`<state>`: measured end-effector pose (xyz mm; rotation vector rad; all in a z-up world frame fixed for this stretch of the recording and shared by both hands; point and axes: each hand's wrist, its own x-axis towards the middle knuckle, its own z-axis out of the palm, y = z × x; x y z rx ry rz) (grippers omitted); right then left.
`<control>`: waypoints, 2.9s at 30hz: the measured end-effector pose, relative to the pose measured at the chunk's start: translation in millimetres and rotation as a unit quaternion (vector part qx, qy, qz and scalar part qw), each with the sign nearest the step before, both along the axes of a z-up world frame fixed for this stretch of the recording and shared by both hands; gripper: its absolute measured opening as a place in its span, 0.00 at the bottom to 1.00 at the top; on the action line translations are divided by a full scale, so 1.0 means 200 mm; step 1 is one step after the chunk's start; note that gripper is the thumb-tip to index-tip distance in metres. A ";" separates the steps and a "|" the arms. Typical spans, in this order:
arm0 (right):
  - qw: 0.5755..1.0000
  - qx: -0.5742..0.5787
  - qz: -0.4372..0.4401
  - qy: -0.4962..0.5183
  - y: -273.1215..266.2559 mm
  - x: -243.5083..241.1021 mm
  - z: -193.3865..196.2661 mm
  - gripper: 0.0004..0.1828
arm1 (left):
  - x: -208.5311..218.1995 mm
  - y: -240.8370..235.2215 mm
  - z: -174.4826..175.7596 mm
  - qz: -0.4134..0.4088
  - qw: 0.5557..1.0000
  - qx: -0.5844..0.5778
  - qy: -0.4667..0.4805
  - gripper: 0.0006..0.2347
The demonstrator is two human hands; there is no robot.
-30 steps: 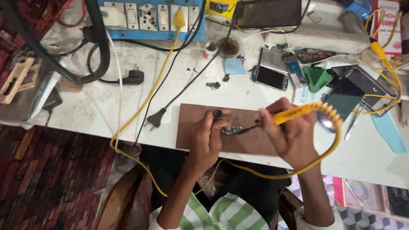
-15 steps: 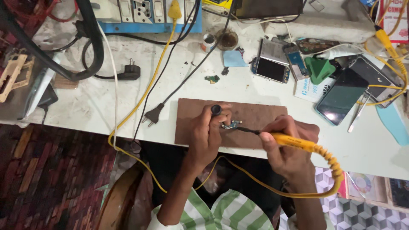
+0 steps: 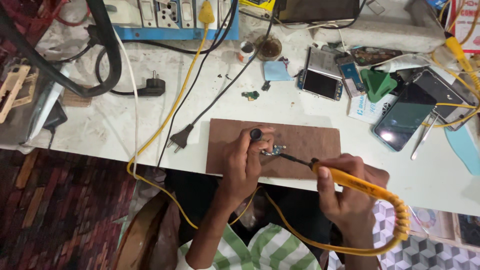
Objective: The person solders a small circuit board using a soldering iron and solder wire. They repeatedly apply heat and solder to different points on the board while holding it steady with their left hand.
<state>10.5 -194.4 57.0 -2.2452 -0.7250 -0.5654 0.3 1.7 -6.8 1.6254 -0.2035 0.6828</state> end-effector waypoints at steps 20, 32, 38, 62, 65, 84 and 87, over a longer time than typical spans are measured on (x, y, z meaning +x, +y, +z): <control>0.895 0.438 -0.007 0.079 0.02 0.38 -0.17 0.12 | 0.00 -0.03 -0.05 0.012 0.999 -0.033 0.011 0.07; 0.889 0.380 0.052 0.249 0.26 0.77 -0.26 0.16 | 0.01 -0.03 -0.07 -0.027 0.992 -0.091 0.081 0.10; 0.906 0.350 0.031 0.235 0.28 0.73 -0.23 0.14 | 0.00 -0.01 -0.06 -0.018 0.996 -0.056 0.064 0.09; 0.916 0.326 0.049 0.229 0.32 0.73 -0.23 0.14 | 0.01 -0.02 -0.04 0.001 0.996 -0.067 0.051 0.09; 0.919 0.323 0.054 0.221 0.32 0.73 -0.23 0.14 | 0.01 -0.02 -0.02 0.006 0.998 -0.055 0.040 0.09; 0.916 0.311 0.068 0.243 0.32 0.74 -0.25 0.14 | 0.01 -0.01 -0.02 -0.015 0.998 -0.052 0.033 0.10; 0.923 0.297 0.070 0.236 0.31 0.75 -0.24 0.15 | 0.01 -0.01 -0.01 -0.004 0.999 -0.038 0.010 0.10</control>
